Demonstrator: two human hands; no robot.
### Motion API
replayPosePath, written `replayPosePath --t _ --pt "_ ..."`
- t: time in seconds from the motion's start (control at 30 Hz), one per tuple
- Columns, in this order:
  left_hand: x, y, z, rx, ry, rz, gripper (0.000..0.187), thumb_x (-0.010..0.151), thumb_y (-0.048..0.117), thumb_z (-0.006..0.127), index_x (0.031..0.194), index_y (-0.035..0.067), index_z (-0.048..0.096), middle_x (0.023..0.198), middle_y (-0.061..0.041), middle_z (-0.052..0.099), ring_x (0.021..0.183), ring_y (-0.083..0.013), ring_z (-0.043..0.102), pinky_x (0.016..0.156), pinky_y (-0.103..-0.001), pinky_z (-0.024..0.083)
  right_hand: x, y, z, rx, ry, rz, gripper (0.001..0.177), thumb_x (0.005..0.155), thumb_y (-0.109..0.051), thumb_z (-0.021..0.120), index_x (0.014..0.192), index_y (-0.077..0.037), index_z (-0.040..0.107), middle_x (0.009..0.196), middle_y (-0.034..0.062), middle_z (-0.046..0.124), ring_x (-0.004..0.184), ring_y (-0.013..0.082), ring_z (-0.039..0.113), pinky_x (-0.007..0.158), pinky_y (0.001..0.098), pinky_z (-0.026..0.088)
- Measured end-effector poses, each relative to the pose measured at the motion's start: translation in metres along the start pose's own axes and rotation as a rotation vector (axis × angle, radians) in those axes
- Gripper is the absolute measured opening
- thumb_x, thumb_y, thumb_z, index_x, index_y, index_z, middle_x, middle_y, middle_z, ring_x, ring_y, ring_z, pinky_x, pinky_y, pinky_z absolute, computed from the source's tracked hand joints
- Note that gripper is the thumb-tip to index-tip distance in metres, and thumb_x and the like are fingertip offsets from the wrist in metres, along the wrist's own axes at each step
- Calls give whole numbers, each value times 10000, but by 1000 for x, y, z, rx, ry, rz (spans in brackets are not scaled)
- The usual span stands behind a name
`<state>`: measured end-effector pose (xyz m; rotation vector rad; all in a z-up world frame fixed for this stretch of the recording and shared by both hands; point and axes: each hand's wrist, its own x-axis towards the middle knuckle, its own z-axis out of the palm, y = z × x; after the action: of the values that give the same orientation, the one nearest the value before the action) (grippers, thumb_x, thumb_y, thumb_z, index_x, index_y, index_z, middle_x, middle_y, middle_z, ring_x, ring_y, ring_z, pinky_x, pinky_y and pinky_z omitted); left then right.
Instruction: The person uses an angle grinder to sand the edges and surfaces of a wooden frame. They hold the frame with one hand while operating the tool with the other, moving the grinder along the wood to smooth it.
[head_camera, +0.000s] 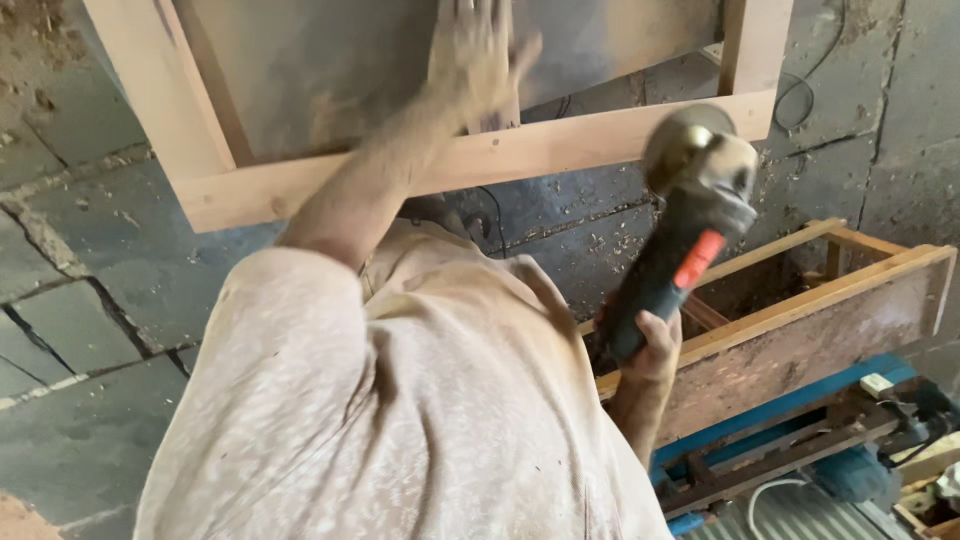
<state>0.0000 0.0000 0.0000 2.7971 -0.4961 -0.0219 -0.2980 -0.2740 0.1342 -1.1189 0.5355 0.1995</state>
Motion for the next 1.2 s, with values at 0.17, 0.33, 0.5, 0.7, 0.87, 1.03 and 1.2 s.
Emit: replayPosePath --t 0.17,0.33,0.5,0.7,0.87,1.03,1.2 --pt "-150 58 -18 -242 -152 205 888 1077 460 608 1609 -137 222 1669 -353 195 1526 -475 281 1259 -540 288 41 7 28 -28 -125 151 501 842 -211 693 1215 88 543 965 195 683 748 277 694 662 382 614" --pt "-170 87 -53 -1369 -618 -457 919 804 484 741 1510 27 372 1343 -193 652 1168 -315 690 995 -423 567 89 29 70 -60 -353 210 499 839 -146 707 1271 43 543 996 108 662 779 189 673 698 316 606" --pt "-122 87 -60 -1627 -128 -697 727 829 372 853 1298 -46 487 1095 -144 672 956 -250 720 857 -391 655 126 46 104 -171 -490 288 507 854 -157 714 1285 65 563 982 81 648 763 183 660 698 314 615" --pt "-61 51 -50 -1684 -74 -604 795 726 332 893 1244 -53 430 987 -143 647 771 -237 745 701 -395 677 171 42 136 -104 -365 315 517 894 -214 705 1312 11 501 1041 81 651 867 182 687 706 311 617" --pt "1 33 -42 -1591 -103 -666 837 715 366 902 1275 -19 413 981 -153 656 801 -219 731 700 -385 713 209 23 156 -61 -357 228 430 1041 -323 569 1346 -30 488 928 135 668 704 235 690 576 341 598" --pt "4 6 -42 -1627 242 -553 853 780 370 883 1364 -27 406 1160 -163 622 996 -229 689 851 -381 648 236 22 181 -124 -283 298 346 1070 -304 548 1302 -58 468 862 142 655 632 242 681 511 360 582" --pt "-9 -3 -43 -1598 63 -620 926 779 378 884 1417 20 317 1154 -126 630 1015 -221 706 877 -355 660 220 23 192 -182 -249 331 321 1042 -280 566 1257 -58 482 857 127 653 627 237 679 494 357 573"
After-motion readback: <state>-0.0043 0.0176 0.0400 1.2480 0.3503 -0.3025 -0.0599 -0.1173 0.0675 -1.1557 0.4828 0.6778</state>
